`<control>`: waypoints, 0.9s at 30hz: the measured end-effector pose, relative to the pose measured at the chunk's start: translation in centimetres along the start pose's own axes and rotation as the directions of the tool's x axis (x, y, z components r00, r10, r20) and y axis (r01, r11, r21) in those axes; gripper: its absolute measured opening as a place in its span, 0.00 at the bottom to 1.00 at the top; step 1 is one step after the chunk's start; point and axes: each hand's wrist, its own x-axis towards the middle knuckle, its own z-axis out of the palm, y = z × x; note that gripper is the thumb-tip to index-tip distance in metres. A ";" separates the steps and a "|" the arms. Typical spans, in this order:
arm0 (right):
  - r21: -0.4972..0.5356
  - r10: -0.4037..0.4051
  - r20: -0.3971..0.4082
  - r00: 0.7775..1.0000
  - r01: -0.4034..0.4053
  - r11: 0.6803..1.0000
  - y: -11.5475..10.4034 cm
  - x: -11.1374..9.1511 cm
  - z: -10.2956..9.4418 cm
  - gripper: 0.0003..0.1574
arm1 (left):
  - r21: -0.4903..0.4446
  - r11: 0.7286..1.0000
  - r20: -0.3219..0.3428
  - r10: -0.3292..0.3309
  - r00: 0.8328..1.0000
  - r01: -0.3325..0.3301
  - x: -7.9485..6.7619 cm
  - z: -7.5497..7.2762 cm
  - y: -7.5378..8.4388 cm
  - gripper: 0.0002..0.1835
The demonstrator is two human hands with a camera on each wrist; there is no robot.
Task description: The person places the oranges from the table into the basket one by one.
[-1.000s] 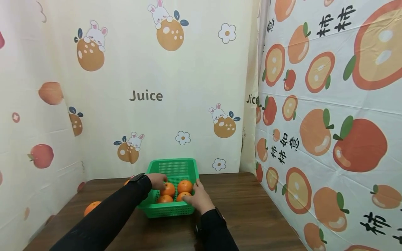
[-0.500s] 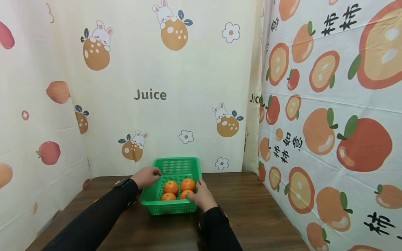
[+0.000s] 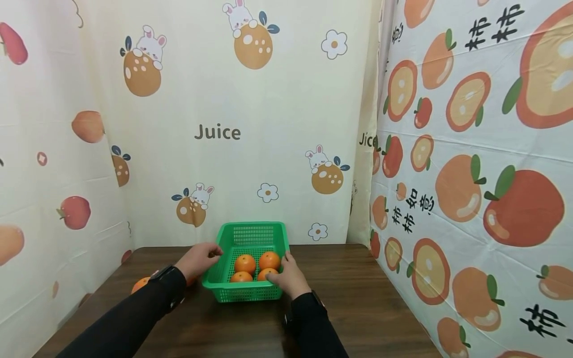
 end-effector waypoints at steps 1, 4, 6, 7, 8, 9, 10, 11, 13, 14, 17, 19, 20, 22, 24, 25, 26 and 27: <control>0.000 0.000 0.000 1.000 0.000 1.000 0.0 0.0 0.0 0.54 | 0.006 1.000 -0.003 0.010 1.000 -0.010 -0.3 0.1 0.1 0.06; 0.003 0.002 -0.001 1.000 -0.002 1.000 0.1 0.0 0.0 0.54 | 0.044 0.999 -0.019 0.029 0.999 -0.029 -1.3 0.6 0.5 0.07; 0.007 0.003 -0.001 1.000 -0.003 1.000 0.1 0.0 0.0 0.54 | 0.064 0.998 -0.042 0.031 0.999 -0.028 -1.8 1.0 0.5 0.06; 0.005 0.003 0.000 1.000 -0.003 1.000 0.1 0.0 0.0 0.54 | 0.076 0.996 -0.062 0.042 0.997 -0.037 -2.1 1.3 0.5 0.06; 0.004 0.000 0.000 1.000 0.000 1.000 0.1 0.0 0.0 0.54 | 0.085 0.996 -0.080 0.049 0.996 -0.042 -2.3 1.6 0.4 0.05; 0.003 -0.002 0.001 1.000 0.002 1.000 0.2 0.0 0.0 0.54 | 0.091 0.995 -0.095 0.056 0.994 -0.048 -2.6 1.8 0.4 0.05; 0.004 -0.005 0.001 1.000 0.005 1.000 0.2 0.0 0.0 0.54 | 0.098 0.994 -0.110 0.064 0.992 -0.053 -2.8 2.1 0.4 0.05; 0.003 -0.007 0.002 1.000 0.007 1.000 0.2 0.0 0.0 0.54 | 0.102 0.993 -0.120 0.068 0.990 -0.056 -3.0 2.4 0.3 0.05; 0.001 -0.010 0.000 1.000 0.010 1.000 0.2 0.0 0.0 0.54 | 0.115 0.992 -0.135 0.075 0.988 -0.060 -3.4 2.8 0.3 0.05; 0.003 -0.009 0.000 1.000 0.009 1.000 0.2 0.0 0.0 0.54 | 0.113 0.992 -0.136 0.072 0.988 -0.056 -3.6 3.0 0.3 0.06; 0.003 -0.003 0.000 1.000 0.003 1.000 0.2 0.0 0.0 0.54 | 0.086 0.995 -0.131 0.057 0.990 -0.046 -4.2 3.3 0.2 0.08; 0.005 0.000 -0.001 1.000 0.001 1.000 0.2 0.0 0.0 0.54 | 0.065 0.997 -0.138 0.046 0.989 -0.037 -4.5 3.2 0.1 0.09; 0.005 0.001 -0.001 1.000 -0.001 1.000 0.2 0.0 0.0 0.54 | 0.053 0.998 -0.140 0.040 0.989 -0.033 -4.7 3.0 -0.1 0.10; 0.010 0.002 0.000 1.000 -0.002 1.000 0.2 0.0 0.0 0.54 | 0.050 0.998 -0.159 0.033 0.987 -0.025 -4.9 2.6 -0.6 0.12; 0.009 -0.002 0.002 1.000 0.002 1.000 0.2 0.0 -0.1 0.54 | 0.093 0.996 -0.205 0.025 0.978 -0.005 -5.0 2.0 -1.5 0.14; 0.010 -0.004 0.004 1.000 0.004 1.000 0.2 0.0 -0.1 0.54 | 0.122 0.992 -0.229 0.010 0.973 0.018 -5.1 1.6 -2.0 0.16; 0.009 -0.007 0.006 1.000 0.007 1.000 0.2 0.0 -0.1 0.54 | 0.157 0.986 -0.250 -0.008 0.968 0.048 -5.3 1.3 -2.5 0.18; 0.010 -0.010 0.008 1.000 0.010 1.000 0.2 0.0 -0.1 0.54 | 0.187 0.978 -0.267 -0.036 0.963 0.088 -5.3 0.9 -3.1 0.20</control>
